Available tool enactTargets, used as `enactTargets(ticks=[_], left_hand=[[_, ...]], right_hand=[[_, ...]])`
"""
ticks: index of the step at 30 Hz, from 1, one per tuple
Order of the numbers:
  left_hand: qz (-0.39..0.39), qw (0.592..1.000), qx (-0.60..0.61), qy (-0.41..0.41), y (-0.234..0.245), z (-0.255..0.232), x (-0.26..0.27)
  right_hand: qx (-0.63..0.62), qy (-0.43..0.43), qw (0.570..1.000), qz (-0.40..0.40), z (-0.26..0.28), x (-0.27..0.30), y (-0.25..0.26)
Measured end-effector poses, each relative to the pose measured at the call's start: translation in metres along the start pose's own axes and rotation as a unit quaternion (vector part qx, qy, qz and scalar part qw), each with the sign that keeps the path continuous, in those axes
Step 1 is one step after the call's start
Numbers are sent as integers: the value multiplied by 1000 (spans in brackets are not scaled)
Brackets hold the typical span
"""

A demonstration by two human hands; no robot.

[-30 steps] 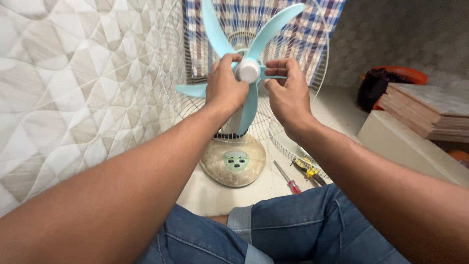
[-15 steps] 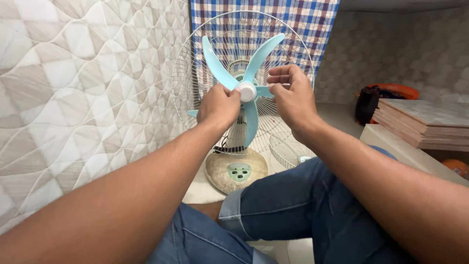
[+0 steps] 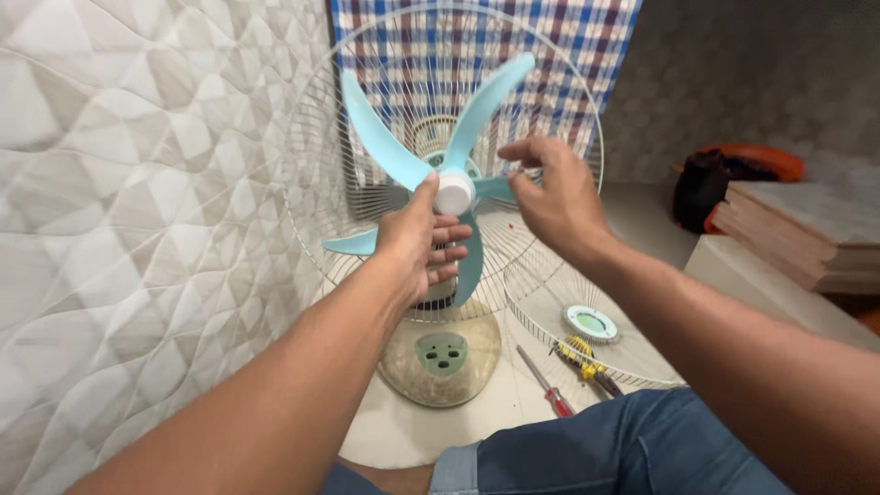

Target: The person reassembles an electric fan by attaching the fan blades to the motor hub, securing them with a nut, and then fitting the front protective cage. The person handles the fan blades, a nut, and the front cage.

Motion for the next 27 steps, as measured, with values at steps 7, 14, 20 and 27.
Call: enactTargets(ticks=[7, 14, 20, 27], left_hand=[[-6, 999, 30, 22, -6, 2, -9], [76, 973, 203, 73, -13, 12, -8], [-1, 983, 162, 84, -19, 9, -15], [58, 961, 246, 116, -22, 12, -18]], right_hand=[[1, -59, 998, 2, -20, 5, -16], [-32, -152, 988, 11, -15, 23, -26], [-72, -199, 976, 44, -11, 33, -30], [-64, -197, 977, 53, -8, 36, -29]])
Point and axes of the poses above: each hand's wrist, its own x-axis away from the middle knuckle, its own y-axis out of the back of the hand, z = x × y, the point moved 1 cm from there along -x, towards the middle knuckle, and after that the axes turned 4 degrees about x, right-handed, at the moved point
